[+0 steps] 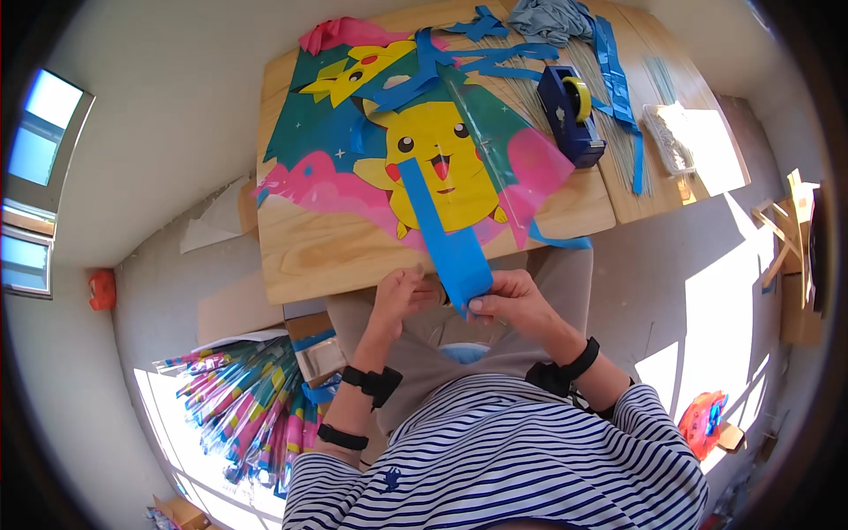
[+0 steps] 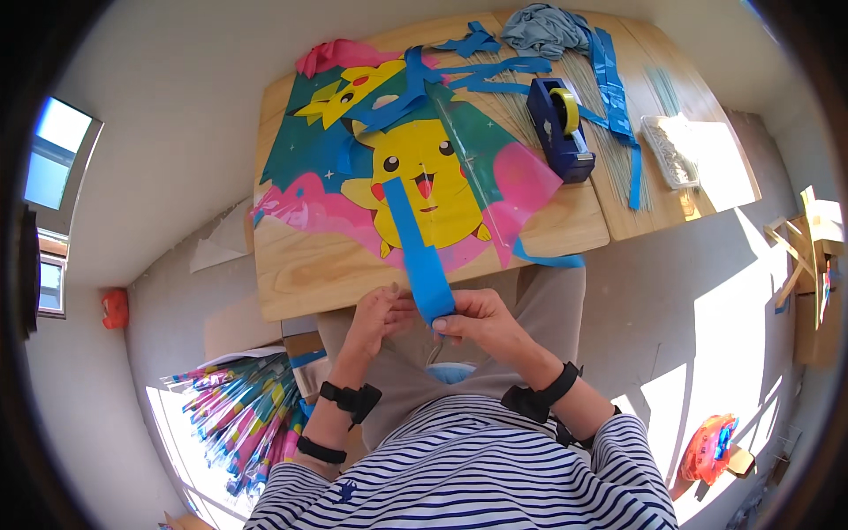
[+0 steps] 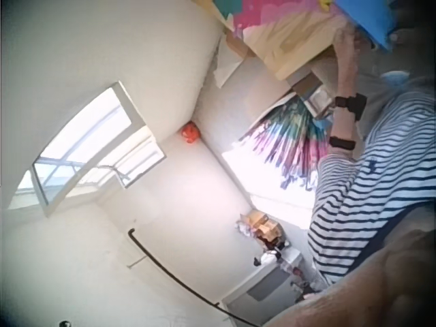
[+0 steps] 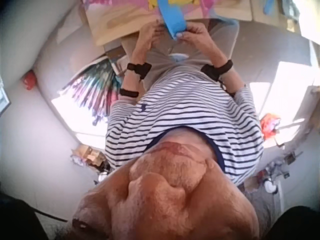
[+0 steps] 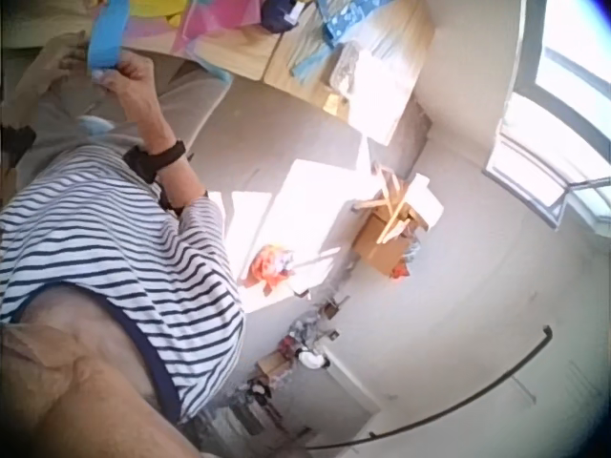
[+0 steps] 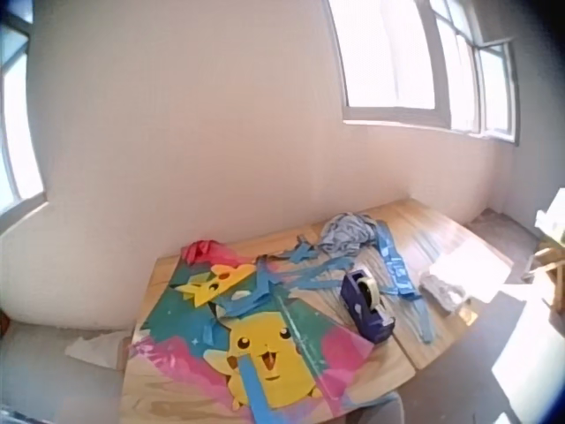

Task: Assembling plastic kites by attaching strips and folding edges at a workshop table.

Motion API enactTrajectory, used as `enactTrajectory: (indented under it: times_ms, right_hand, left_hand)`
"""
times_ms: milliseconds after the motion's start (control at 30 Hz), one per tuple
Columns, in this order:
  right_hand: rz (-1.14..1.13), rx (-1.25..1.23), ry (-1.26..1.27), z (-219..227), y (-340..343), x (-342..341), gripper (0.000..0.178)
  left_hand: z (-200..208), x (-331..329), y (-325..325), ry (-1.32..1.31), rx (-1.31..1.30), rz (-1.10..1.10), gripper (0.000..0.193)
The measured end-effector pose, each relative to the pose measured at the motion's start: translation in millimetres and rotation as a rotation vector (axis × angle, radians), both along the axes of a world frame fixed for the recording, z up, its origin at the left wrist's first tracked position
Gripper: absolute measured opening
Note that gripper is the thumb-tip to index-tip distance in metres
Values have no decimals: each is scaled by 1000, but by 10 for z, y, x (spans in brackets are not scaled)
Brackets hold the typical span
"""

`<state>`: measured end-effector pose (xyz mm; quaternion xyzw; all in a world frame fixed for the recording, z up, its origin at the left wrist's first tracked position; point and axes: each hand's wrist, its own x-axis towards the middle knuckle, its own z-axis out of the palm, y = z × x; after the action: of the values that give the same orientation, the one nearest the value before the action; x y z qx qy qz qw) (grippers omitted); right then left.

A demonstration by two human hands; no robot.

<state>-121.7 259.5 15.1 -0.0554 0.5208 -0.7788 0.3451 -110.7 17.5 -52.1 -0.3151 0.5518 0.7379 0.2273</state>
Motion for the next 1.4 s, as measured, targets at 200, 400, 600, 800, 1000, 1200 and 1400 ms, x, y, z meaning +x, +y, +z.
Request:
enactTrajectory:
  times_ms: [200, 400, 600, 800, 1000, 1200, 1400]
  right_hand:
    - [319, 32, 95, 18, 66, 490, 11]
    - [150, 128, -37, -154, 401, 809, 22]
    - [-317, 215, -55, -238, 512, 403, 30]
    - [-392, 155, 122, -186, -75, 129, 12]
    - [-780, 306, 457, 52, 350, -165, 9]
    - [-364, 304, 438, 239, 446, -55, 11]
    - [146, 460, 219, -702, -196, 55, 17]
  left_hand:
    - [-418, -179, 131, 186, 415, 210, 22]
    - [-62, -350, 117, 460, 381, 229, 18]
    - [405, 66, 387, 605, 83, 55, 28]
    - [461, 306, 642, 633, -26, -12, 26]
    - [-301, 444, 122, 485, -616, -276, 27]
    - [-259, 516, 255, 744, -890, -552, 22]
    - [71, 235, 248, 471, 71, -129, 19]
